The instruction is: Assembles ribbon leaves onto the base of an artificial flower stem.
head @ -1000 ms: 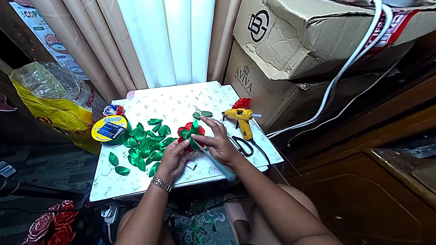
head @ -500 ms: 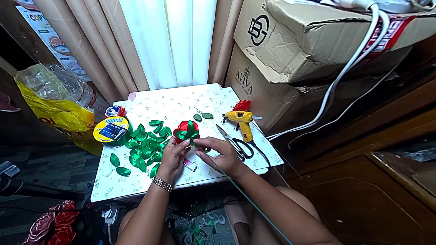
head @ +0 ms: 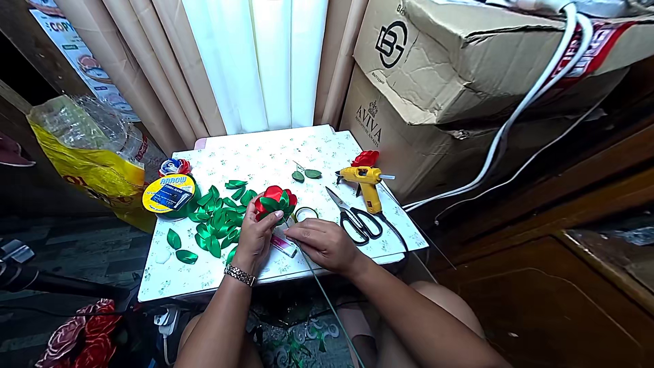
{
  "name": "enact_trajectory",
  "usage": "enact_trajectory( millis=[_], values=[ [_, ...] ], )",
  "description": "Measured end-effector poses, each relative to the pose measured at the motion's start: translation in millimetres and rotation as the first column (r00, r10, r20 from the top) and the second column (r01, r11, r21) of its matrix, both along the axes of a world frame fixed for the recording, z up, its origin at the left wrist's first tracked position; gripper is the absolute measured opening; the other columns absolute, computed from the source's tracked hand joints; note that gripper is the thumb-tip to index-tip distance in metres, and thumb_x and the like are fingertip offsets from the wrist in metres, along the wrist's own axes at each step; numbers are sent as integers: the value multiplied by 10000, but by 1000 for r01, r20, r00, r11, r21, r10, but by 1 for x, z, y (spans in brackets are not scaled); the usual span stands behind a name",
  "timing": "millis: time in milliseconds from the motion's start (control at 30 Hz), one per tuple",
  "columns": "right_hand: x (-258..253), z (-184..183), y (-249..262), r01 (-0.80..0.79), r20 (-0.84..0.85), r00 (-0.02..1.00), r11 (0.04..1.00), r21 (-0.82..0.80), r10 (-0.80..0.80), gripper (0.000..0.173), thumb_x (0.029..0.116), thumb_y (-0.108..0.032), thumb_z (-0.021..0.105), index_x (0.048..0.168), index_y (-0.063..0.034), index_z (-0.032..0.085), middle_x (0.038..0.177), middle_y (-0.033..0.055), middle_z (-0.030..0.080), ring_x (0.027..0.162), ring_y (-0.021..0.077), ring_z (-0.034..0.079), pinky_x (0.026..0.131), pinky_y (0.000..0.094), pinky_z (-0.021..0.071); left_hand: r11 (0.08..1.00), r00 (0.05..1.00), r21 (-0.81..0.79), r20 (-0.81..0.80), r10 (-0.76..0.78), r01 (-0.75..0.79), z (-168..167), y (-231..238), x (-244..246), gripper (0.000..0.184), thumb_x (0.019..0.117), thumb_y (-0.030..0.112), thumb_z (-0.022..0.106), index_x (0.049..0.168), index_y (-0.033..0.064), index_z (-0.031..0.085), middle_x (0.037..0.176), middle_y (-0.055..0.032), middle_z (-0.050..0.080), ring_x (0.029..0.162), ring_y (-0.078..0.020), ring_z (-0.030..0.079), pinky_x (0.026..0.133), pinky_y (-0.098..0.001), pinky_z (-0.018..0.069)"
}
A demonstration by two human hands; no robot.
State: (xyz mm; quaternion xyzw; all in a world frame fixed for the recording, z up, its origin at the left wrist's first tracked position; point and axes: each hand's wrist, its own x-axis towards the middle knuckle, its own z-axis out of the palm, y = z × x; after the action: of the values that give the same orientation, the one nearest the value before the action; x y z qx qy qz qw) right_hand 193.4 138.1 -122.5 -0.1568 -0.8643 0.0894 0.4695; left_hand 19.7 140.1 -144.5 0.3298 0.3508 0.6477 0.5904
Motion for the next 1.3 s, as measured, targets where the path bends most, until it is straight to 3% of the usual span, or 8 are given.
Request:
enact_trajectory(
  millis=[133, 233, 300, 433, 667, 1000, 1200, 1300],
  values=[
    [-1, -2, 2, -18, -75, 997, 997, -73, 13, 181, 931, 3, 631, 1049, 65, 754, 923, 147, 754, 872, 155, 723, 858, 247, 577, 1000, 1000, 9, -19, 18, -17, 1, -1, 2, 338, 960, -62, 566, 1274, 53, 517, 1121, -87, 666, 975, -160, 685, 873, -345, 589],
    [3, -8, 11, 87, -13, 996, 990, -114, -89, 264, 945, -51, 618, 1161, 49, 732, 857, 113, 736, 779, 140, 701, 779, 263, 586, 1000, 1000, -4, -24, -20, 20, 2, -1, 3, 291, 962, -79, 562, 1224, 46, 542, 1055, -86, 684, 883, -160, 702, 822, -339, 605],
    [5, -14, 17, 168, 28, 986, 983, -68, -167, 266, 947, -69, 602, 1148, 8, 757, 793, 92, 704, 721, 153, 662, 720, 276, 562, 999, 998, -10, -30, -52, 52, 2, -2, 4, 295, 968, -81, 562, 1239, 35, 546, 1050, -89, 694, 872, -165, 710, 832, -353, 610],
    [6, -18, 21, 220, 35, 975, 975, -23, -219, 262, 933, -70, 593, 1108, -12, 779, 776, 91, 701, 711, 171, 662, 706, 297, 555, 997, 997, -14, -26, -76, 76, 4, -3, 3, 277, 973, -76, 563, 1232, 22, 570, 1048, -100, 699, 876, -170, 717, 835, -345, 612],
    [7, -18, 21, 235, 20, 972, 972, -5, -235, 253, 938, -81, 588, 1084, -18, 785, 729, 80, 682, 656, 158, 638, 643, 293, 535, 996, 992, -4, -87, -90, 90, 5, -4, 1, 270, 961, -76, 575, 1208, 32, 585, 1026, -77, 704, 845, -128, 705, 772, -291, 604],
    [9, -19, 22, 261, 50, 964, 965, -2, -260, 277, 927, -75, 579, 1102, -33, 790, 672, 69, 645, 605, 163, 606, 582, 307, 500, 997, 976, 10, -206, -73, 77, -1, -1, -2, 313, 948, -40, 634, 1250, 25, 587, 1060, -83, 709, 872, -135, 709, 783, -300, 606],
    [13, -19, 21, 187, 63, 982, 963, -194, -178, 286, 958, -69, 562, 1164, -17, 754, 889, 99, 752, 699, 122, 665, 679, 283, 566, 996, 964, 38, -257, -71, 83, -1, -1, -4, 315, 948, -26, 642, 1254, 27, 589, 1062, -66, 713, 885, -125, 711, 812, -304, 606],
    [16, -20, 22, 157, 141, 983, 943, -292, -120, 335, 986, -113, 548, 1275, -49, 705, 810, 88, 702, 620, 129, 589, 609, 304, 520, 996, 957, 47, -284, -64, 80, -2, 0, -8, 307, 942, -21, 650, 1240, 28, 594, 1044, -61, 714, 873, -119, 706, 806, -298, 603]
  ],
)
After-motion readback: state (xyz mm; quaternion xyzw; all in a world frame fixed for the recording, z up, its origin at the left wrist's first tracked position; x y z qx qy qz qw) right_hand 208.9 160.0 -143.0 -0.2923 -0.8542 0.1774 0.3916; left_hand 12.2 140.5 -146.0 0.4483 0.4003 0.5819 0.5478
